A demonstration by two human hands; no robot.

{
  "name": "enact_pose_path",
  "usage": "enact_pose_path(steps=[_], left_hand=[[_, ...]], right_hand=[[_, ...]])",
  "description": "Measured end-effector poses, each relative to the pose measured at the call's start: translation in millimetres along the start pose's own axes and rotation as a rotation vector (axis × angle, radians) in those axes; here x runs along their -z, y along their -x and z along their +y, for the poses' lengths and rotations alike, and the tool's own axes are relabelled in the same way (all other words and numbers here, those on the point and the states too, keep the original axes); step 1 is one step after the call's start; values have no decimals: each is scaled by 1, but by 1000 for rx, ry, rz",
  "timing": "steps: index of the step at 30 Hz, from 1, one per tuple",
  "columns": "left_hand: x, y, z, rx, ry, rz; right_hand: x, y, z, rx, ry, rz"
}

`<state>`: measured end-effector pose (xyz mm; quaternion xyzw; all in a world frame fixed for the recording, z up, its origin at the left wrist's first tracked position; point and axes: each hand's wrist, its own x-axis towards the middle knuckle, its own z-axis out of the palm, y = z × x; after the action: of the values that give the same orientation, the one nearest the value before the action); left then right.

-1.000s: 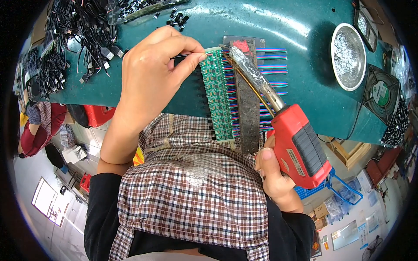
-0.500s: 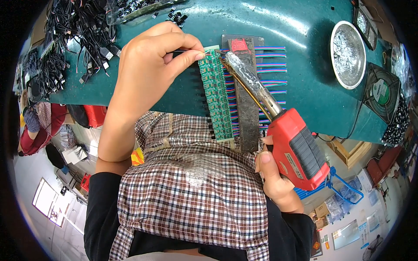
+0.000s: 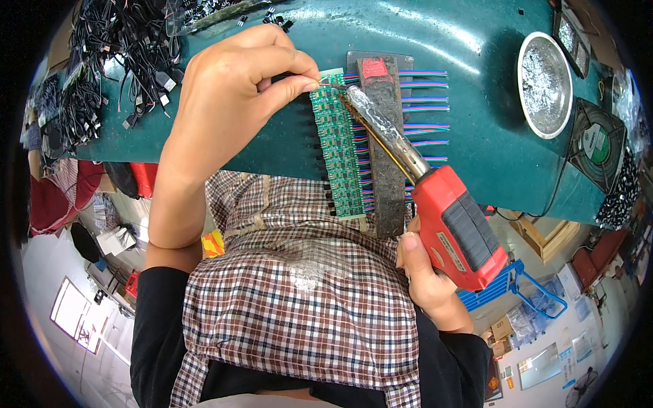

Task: The person places electronic components onto circuit boards and solders them using a soldering iron. The person then positions wire ends onto the circuit boards and solders them into place.

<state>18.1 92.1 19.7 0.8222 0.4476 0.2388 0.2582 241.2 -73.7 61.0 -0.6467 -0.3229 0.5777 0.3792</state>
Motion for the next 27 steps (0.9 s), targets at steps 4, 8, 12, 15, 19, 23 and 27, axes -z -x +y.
enact_pose_path(steps=[4,8,12,15,19,23,27], left_hand=[[0,-1,0,-5,-10,-13],[1,-1,2,-2,-15,-7],[1,-1,3,27,-64,-29],[0,0,2,12,-73,-22],[0,0,3,-46,-96,17],[-3,6,4,-46,-192,43],[-4,19,15,9,-188,124]], right_hand=[[-2,0,-1,20,5,19],[3,-1,2,113,-50,-13],[3,-3,2,147,-54,1],[3,-3,2,140,-62,-4],[2,-3,2,162,-74,47],[-1,-2,4,158,-104,95],[-2,0,5,210,-98,125]])
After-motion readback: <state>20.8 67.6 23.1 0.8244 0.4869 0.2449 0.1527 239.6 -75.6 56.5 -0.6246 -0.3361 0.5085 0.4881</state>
